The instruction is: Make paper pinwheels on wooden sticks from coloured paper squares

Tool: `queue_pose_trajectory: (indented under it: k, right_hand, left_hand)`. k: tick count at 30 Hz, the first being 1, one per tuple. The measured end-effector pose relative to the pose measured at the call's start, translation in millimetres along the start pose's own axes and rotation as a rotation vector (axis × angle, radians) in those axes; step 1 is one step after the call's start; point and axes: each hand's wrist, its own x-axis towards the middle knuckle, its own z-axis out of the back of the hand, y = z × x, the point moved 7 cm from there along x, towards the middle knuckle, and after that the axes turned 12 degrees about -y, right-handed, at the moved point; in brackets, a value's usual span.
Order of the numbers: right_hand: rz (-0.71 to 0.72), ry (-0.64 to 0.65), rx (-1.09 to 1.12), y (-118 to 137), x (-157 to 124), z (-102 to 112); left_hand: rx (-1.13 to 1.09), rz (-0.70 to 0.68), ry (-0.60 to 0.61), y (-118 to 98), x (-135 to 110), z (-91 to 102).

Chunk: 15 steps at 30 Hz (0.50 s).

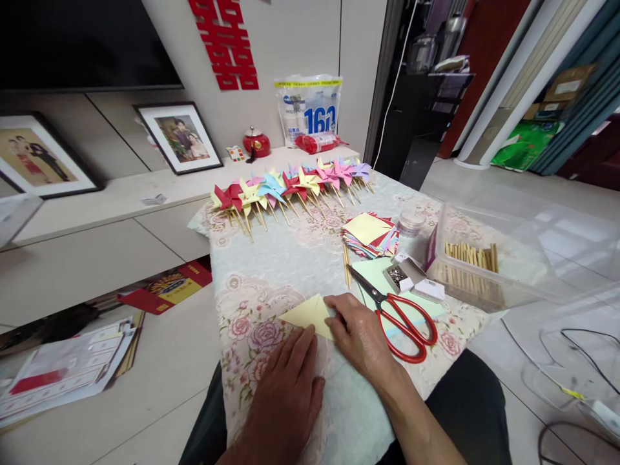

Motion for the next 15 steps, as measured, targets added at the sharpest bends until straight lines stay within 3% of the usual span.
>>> queue_pose_trajectory:
  k: [8,15]
  right_hand:
    - [-0.013,-0.025,0.032,-1.5,0.6,0.9]
    - [-0.009,-0.060,0.033,-4.7,0.8,2.7]
  left_hand:
    - [-0.071,0.000,-0.015,1.6,7.6,4.1]
    - [-0.058,0.034,0.061,-1.0,4.9,-3.3]
